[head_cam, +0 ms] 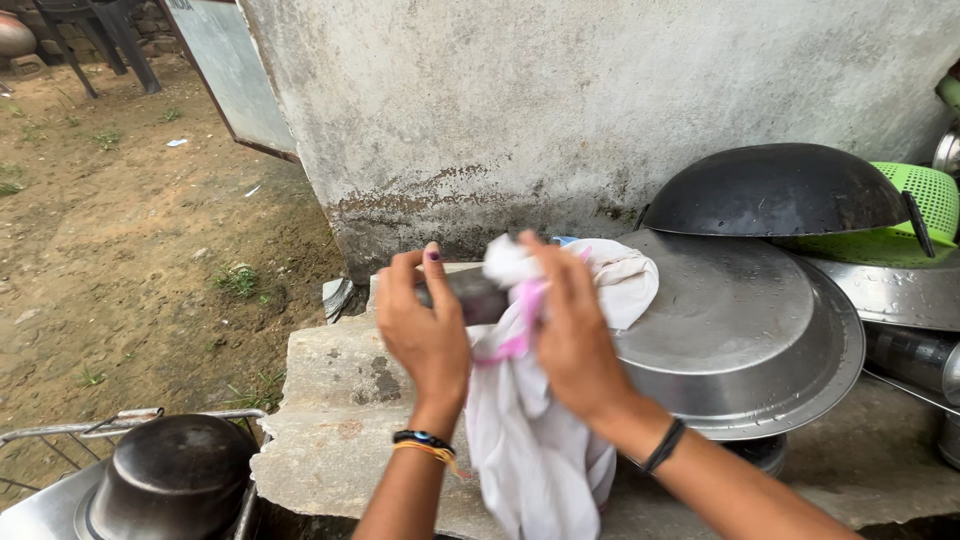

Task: The person wipes and dries a metal cup and several small metal plates with a white cloth, then organizes them along with other dishes near a washing area.

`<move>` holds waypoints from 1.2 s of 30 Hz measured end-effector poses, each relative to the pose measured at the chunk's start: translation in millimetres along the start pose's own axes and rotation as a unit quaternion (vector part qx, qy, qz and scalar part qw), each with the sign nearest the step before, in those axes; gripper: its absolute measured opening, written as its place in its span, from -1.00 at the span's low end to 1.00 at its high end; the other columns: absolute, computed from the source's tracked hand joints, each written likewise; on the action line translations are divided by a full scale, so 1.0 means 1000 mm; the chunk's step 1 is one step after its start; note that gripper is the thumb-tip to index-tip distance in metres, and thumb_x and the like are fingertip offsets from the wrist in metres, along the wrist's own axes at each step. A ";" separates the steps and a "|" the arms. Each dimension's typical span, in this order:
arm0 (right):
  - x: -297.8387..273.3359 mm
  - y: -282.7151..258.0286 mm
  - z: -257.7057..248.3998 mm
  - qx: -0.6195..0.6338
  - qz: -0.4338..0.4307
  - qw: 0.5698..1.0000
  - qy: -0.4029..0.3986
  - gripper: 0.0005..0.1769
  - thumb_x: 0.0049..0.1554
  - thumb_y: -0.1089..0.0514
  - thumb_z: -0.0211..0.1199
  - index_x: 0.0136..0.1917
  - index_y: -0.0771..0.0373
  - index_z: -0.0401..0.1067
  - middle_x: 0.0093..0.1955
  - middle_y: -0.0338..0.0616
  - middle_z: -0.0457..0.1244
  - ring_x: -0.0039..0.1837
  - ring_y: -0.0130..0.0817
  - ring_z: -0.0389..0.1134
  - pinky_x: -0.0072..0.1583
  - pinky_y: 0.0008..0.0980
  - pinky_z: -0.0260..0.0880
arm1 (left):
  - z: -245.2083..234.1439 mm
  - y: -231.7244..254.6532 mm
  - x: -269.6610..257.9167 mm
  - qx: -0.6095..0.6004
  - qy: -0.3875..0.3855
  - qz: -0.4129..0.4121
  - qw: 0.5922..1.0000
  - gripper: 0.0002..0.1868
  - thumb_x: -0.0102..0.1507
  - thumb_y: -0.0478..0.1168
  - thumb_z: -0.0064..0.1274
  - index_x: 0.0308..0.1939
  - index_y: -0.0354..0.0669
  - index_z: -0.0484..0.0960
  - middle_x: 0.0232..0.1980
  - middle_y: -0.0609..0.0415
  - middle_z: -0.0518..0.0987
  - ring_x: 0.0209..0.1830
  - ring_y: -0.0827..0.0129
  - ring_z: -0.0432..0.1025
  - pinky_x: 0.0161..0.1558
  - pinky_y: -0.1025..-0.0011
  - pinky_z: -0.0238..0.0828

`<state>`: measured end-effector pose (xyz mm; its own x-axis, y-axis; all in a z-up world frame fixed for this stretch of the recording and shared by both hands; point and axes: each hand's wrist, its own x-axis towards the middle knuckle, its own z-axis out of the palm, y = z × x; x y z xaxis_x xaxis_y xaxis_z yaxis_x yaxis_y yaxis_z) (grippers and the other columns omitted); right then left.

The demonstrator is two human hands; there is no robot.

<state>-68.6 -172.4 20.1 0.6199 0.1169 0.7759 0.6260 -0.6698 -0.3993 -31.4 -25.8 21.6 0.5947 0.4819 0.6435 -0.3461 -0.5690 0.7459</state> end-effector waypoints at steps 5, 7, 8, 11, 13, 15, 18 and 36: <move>0.001 -0.024 0.011 -0.142 -0.122 0.981 -0.052 -0.05 -0.23 0.31 0.25 0.46 0.41 0.16 0.38 0.27 0.11 0.46 0.26 0.12 0.44 0.19 0.01 | 0.000 0.011 -0.006 -0.092 -0.059 -0.039 0.993 -0.71 0.39 -0.23 -0.09 0.19 -0.10 0.48 -0.49 0.00 0.52 -0.52 0.22 0.43 -0.38 0.18 0.31; 0.007 -0.024 0.006 -0.113 -0.034 0.985 -0.123 -0.04 -0.24 0.25 0.34 0.44 0.35 0.17 0.29 0.23 0.15 0.39 0.21 0.16 0.44 0.06 0.06 | -0.004 0.013 -0.007 -0.120 -0.096 0.032 0.988 -0.70 0.39 -0.28 -0.11 0.21 -0.08 0.46 -0.48 0.05 0.51 -0.52 0.30 0.46 -0.41 0.26 0.33; 0.011 -0.023 0.003 -0.097 0.010 0.982 -0.159 -0.04 -0.24 0.22 0.39 0.43 0.32 0.17 0.24 0.20 0.18 0.36 0.19 0.19 0.44 -0.01 0.09 | -0.005 0.013 -0.006 -0.133 -0.113 0.068 0.982 -0.69 0.39 -0.31 -0.13 0.22 -0.07 0.45 -0.47 0.08 0.51 -0.53 0.34 0.48 -0.43 0.30 0.34; 0.016 -0.014 -0.002 -0.089 0.195 0.923 -0.319 -0.13 -0.23 0.07 0.46 0.31 0.30 0.23 0.25 0.07 0.27 0.33 -0.02 0.32 0.32 -0.21 0.32 | -0.010 0.013 -0.006 -0.145 -0.176 0.095 0.969 -0.66 0.35 -0.36 -0.09 0.21 -0.08 0.47 -0.53 0.04 0.44 -0.62 0.33 0.35 -0.50 0.32 0.23; 0.018 0.001 -0.008 0.024 0.191 0.912 -0.362 -0.14 -0.27 0.06 0.47 0.29 0.31 0.33 0.15 0.06 0.36 0.24 -0.11 0.42 0.25 -0.26 0.39 | -0.012 0.015 -0.007 -0.156 -0.209 0.097 0.961 -0.61 0.32 -0.37 -0.04 0.23 -0.08 0.46 -0.57 0.04 0.40 -0.64 0.36 0.27 -0.51 0.34 0.18; 0.018 0.019 -0.015 0.167 0.221 0.873 -0.402 -0.12 -0.27 0.05 0.48 0.31 0.30 0.35 0.13 0.04 0.41 0.21 -0.20 0.45 0.23 -0.32 0.39 | -0.012 0.018 -0.007 -0.174 -0.237 0.082 0.952 -0.58 0.30 -0.37 -0.01 0.25 -0.09 0.45 -0.62 0.05 0.38 -0.66 0.41 0.22 -0.53 0.36 0.14; 0.012 0.045 -0.023 0.360 0.348 0.749 -0.435 -0.14 -0.22 0.03 0.45 0.34 0.28 0.34 0.18 -0.01 0.41 0.22 -0.30 0.42 0.23 -0.38 0.37 | -0.011 0.018 -0.003 -0.204 -0.257 0.029 0.944 -0.57 0.29 -0.35 -0.01 0.26 -0.10 0.44 -0.64 0.10 0.41 -0.65 0.51 0.22 -0.53 0.39 0.12; 0.014 0.032 -0.005 0.046 0.091 0.979 -0.177 -0.05 -0.20 0.25 0.38 0.48 0.14 0.21 0.39 0.04 0.14 0.41 0.00 0.19 0.39 -0.18 0.22 | -0.011 -0.018 0.019 -0.050 -0.084 0.045 0.994 -0.69 0.29 -0.09 0.24 -0.14 -0.27 0.54 -0.30 -0.03 0.59 -0.34 0.25 0.49 -0.25 0.25 0.39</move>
<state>-42.2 -195.9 20.2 0.8402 0.2600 0.4758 0.5197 -0.6364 -0.5700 -21.6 1.0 22.2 0.6680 0.3098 0.6766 -0.4679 -0.5322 0.7056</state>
